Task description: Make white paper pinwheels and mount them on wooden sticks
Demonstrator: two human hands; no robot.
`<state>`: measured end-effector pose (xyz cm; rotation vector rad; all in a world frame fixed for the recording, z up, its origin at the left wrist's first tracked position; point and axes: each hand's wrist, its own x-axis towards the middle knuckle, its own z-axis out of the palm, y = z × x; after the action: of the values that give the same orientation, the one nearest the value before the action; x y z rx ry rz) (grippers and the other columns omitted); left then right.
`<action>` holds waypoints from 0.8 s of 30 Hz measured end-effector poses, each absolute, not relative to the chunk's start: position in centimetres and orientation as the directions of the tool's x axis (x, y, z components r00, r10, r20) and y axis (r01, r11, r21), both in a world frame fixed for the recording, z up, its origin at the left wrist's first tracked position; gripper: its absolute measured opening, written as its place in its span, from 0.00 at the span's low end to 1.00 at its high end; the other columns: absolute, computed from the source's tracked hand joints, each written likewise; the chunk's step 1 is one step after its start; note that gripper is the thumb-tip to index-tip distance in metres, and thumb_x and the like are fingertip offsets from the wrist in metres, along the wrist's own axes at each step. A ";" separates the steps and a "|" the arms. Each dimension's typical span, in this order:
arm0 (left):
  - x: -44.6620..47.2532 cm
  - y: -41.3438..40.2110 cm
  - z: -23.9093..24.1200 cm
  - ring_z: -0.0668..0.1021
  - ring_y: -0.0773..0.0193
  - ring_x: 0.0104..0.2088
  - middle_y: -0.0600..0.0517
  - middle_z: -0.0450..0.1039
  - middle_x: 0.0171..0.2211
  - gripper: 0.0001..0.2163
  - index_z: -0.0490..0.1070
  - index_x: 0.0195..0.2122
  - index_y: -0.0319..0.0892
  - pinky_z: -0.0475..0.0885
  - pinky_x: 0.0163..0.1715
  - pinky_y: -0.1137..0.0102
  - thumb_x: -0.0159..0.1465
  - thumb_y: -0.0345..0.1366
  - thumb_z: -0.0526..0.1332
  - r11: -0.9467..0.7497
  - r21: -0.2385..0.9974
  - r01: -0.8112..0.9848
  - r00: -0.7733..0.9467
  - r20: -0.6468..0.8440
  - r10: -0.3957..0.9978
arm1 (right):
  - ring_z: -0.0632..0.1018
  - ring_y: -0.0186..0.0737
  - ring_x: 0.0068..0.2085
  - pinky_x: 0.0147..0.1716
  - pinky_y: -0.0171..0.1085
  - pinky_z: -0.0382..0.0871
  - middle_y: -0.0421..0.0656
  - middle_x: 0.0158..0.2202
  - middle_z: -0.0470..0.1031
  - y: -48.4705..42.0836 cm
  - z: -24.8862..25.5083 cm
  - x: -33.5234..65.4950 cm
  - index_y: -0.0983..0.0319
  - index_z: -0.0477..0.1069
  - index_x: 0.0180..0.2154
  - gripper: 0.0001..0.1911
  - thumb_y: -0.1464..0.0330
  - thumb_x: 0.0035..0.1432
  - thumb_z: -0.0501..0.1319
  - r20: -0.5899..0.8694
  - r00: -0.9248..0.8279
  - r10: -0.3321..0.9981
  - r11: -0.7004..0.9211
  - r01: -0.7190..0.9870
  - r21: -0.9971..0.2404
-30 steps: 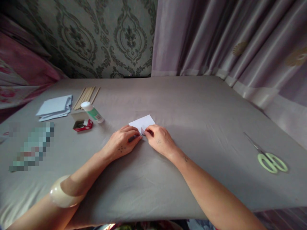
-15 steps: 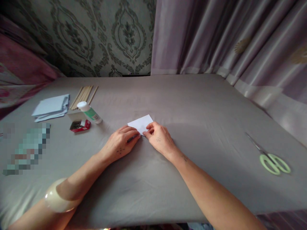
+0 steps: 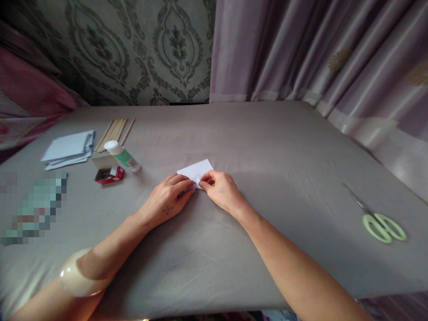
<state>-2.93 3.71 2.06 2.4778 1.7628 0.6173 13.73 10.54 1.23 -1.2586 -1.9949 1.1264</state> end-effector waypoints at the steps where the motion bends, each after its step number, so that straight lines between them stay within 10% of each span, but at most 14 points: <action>1: -2.9 3.7 2.1 0.75 0.59 0.41 0.47 0.75 0.39 0.10 0.73 0.42 0.40 0.72 0.43 0.66 0.66 0.34 0.54 -0.353 0.258 0.899 0.275 0.293 0.915 | 0.79 0.36 0.32 0.35 0.34 0.69 0.42 0.30 0.80 10.5 1.2 13.8 0.62 0.75 0.31 0.02 0.71 0.53 0.63 0.006 -0.439 0.899 0.237 0.475 -0.848; 24: -2.9 4.1 1.8 0.72 0.59 0.40 0.45 0.71 0.38 0.14 0.72 0.48 0.42 0.72 0.43 0.63 0.68 0.34 0.49 -0.387 0.221 0.895 0.324 0.274 0.906 | 0.79 0.38 0.30 0.31 0.34 0.69 0.42 0.29 0.80 10.3 0.9 13.6 0.60 0.76 0.29 0.04 0.69 0.53 0.62 0.068 -0.409 0.910 0.304 0.547 -0.780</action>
<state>-2.86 4.14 1.80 2.5325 1.7233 0.5552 13.58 10.32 0.87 -1.2906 -2.0675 0.9407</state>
